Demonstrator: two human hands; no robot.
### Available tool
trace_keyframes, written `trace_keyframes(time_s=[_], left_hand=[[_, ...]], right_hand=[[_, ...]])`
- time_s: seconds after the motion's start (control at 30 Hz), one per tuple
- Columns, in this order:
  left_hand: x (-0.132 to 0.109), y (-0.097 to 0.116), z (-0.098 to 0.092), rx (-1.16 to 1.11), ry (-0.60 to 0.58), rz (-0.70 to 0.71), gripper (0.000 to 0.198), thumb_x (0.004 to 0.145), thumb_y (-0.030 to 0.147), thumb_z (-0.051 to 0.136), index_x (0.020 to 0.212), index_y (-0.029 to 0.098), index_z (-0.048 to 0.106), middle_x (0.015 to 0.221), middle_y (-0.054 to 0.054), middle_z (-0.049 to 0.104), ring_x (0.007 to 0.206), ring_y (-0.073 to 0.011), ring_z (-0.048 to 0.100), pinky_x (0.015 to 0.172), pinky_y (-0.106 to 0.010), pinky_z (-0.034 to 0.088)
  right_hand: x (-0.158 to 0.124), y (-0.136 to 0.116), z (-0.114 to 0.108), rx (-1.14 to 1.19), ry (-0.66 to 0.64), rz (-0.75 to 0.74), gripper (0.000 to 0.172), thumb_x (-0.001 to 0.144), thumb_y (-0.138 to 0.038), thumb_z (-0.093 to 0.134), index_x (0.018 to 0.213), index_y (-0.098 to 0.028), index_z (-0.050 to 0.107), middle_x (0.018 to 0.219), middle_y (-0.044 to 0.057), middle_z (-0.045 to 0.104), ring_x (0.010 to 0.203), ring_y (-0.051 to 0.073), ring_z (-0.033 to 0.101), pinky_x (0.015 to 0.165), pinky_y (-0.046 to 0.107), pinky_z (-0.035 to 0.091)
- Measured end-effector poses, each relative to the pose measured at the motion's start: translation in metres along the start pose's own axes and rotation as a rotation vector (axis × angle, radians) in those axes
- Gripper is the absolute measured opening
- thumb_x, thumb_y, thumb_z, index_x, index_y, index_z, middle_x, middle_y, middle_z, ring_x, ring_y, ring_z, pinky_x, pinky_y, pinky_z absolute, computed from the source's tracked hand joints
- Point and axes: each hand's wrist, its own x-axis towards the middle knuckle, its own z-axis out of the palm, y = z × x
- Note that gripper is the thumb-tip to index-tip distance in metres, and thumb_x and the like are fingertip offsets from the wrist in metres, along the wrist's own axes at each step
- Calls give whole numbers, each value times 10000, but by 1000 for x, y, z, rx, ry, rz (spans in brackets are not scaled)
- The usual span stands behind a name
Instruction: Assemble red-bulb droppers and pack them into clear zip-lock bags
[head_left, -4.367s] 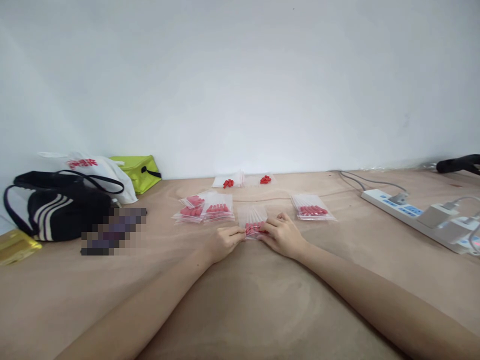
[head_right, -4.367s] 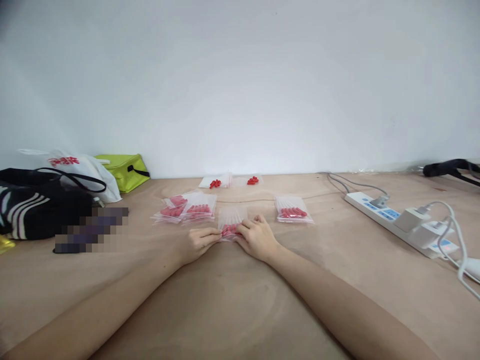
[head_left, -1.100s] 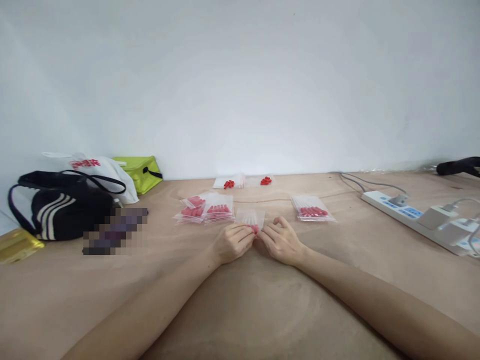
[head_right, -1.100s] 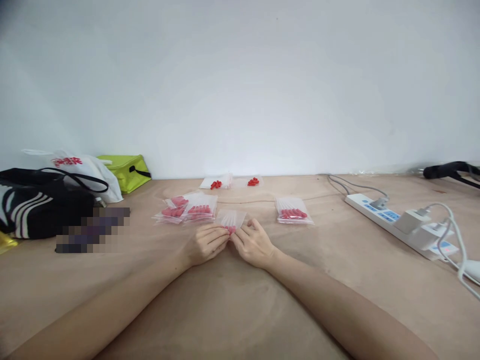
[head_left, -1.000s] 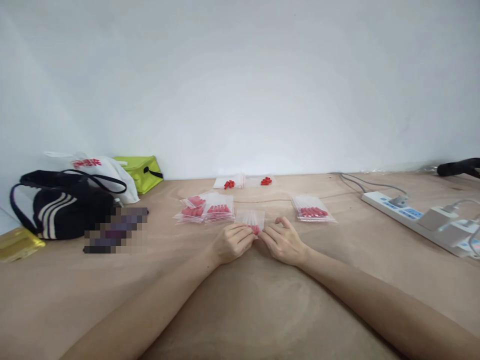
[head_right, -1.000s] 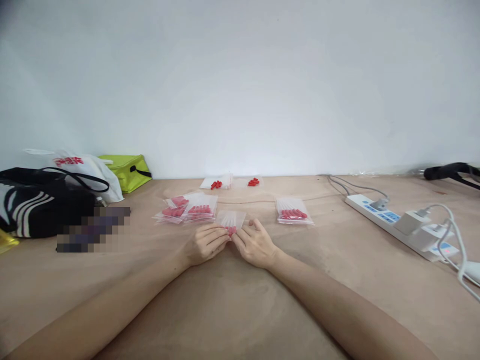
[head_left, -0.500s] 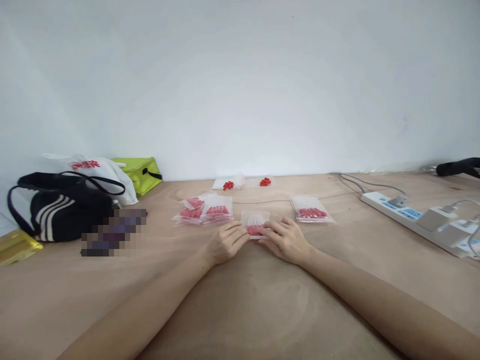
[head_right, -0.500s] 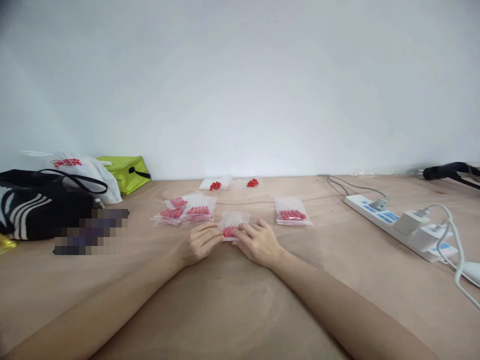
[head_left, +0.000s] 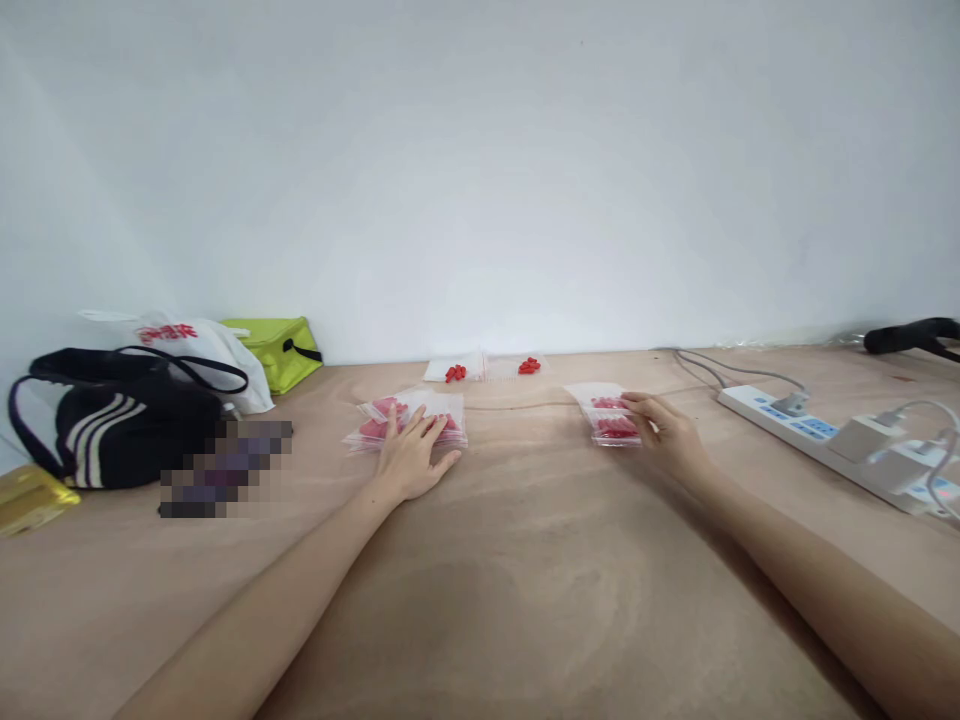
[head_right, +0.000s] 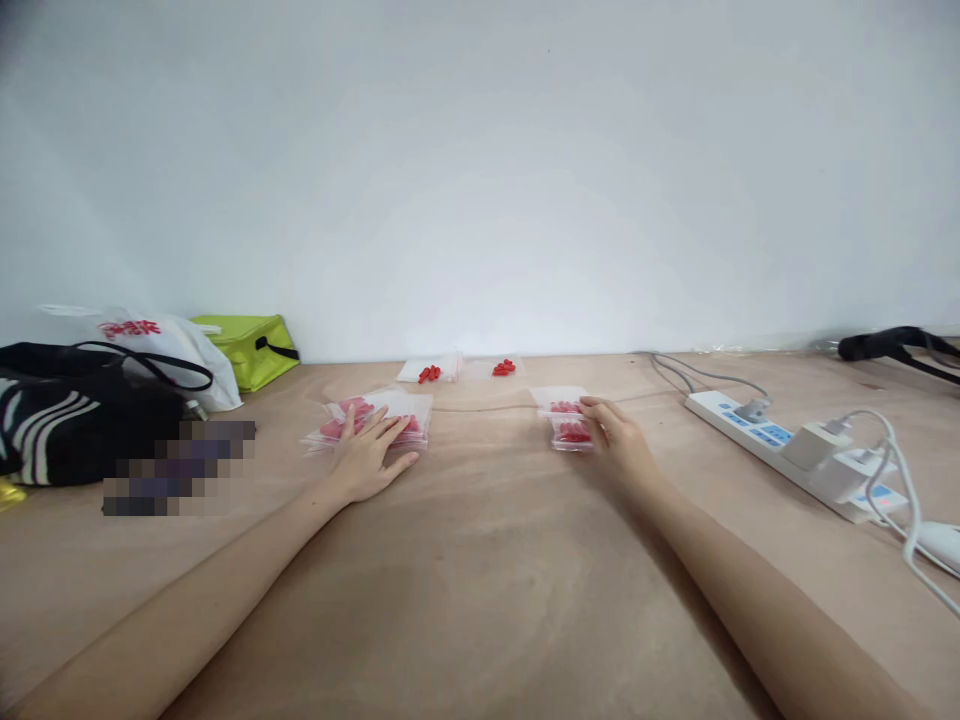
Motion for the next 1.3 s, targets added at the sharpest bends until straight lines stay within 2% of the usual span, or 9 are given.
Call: trace_keyframes(time_s=[0.2, 0.33, 0.43, 0.57, 0.73, 0.9, 1.07, 1.17, 1.3], left_hand=[[0, 22, -3, -139, -48, 26, 503, 772, 461, 500, 1173, 158, 497, 1122, -131, 573, 1130, -332, 440, 978, -591, 184], [-2, 49, -4, -318, -78, 65, 528, 792, 401, 505, 1254, 161, 417, 1222, -139, 488, 1152, -302, 421, 931, -480, 364], [0, 66, -5, -443, -75, 116, 516, 805, 340, 503, 1278, 172, 381, 1260, -131, 451, 1166, -268, 412, 926, -433, 401], [3, 69, -6, -541, -44, 154, 478, 804, 265, 516, 1261, 177, 403, 1254, -114, 463, 1150, -234, 439, 930, -400, 418], [-5, 47, -7, -545, 8, 168, 359, 811, 290, 522, 1155, 190, 522, 1171, -94, 544, 1059, -217, 528, 895, -378, 451], [-3, 42, -8, -579, 12, 50, 341, 815, 323, 511, 1131, 200, 539, 1134, -78, 570, 1023, -201, 553, 890, -342, 455], [10, 54, 2, -592, 49, -120, 346, 750, 262, 593, 1088, 194, 561, 1126, -92, 532, 1027, -224, 527, 878, -371, 454], [13, 55, 14, -628, 102, -323, 444, 653, 241, 691, 1077, 210, 562, 1109, -95, 495, 981, -236, 532, 754, -354, 511], [11, 46, 23, -707, 70, -487, 536, 556, 192, 757, 1059, 223, 574, 1040, -79, 493, 759, -178, 575, 582, -298, 528]], right_hand=[[-20, 23, -21, -37, -258, -45, 294, 821, -389, 440, 1018, -214, 571, 1052, 95, 599, 933, 211, 582, 803, 360, 460], [-13, -1, -16, -270, -104, -72, 235, 786, -387, 511, 912, -220, 616, 978, 83, 625, 975, 269, 531, 860, 468, 343], [-4, -37, 1, -274, -43, -158, 153, 790, -308, 523, 837, -207, 627, 878, 71, 632, 874, 225, 537, 803, 413, 342], [6, -83, 37, -86, -290, -398, 164, 777, -293, 539, 878, -190, 616, 895, 67, 608, 795, 176, 521, 710, 329, 361], [15, -94, 69, 47, -368, -366, 189, 798, -247, 507, 951, -188, 600, 886, 67, 603, 789, 164, 540, 718, 326, 387], [13, -86, 77, 296, -348, -155, 244, 811, -246, 473, 1027, -183, 567, 986, 88, 585, 728, 135, 562, 665, 272, 451], [16, -87, 86, 371, -395, 0, 191, 761, -124, 467, 888, -175, 600, 805, 48, 626, 633, 128, 562, 613, 251, 455], [18, -87, 90, 349, -374, 4, 166, 756, -93, 435, 711, -175, 573, 757, 49, 621, 672, 139, 565, 632, 252, 442], [15, -83, 89, 252, -285, 34, 138, 764, -98, 402, 699, -179, 493, 655, 42, 581, 609, 152, 528, 571, 264, 412]])
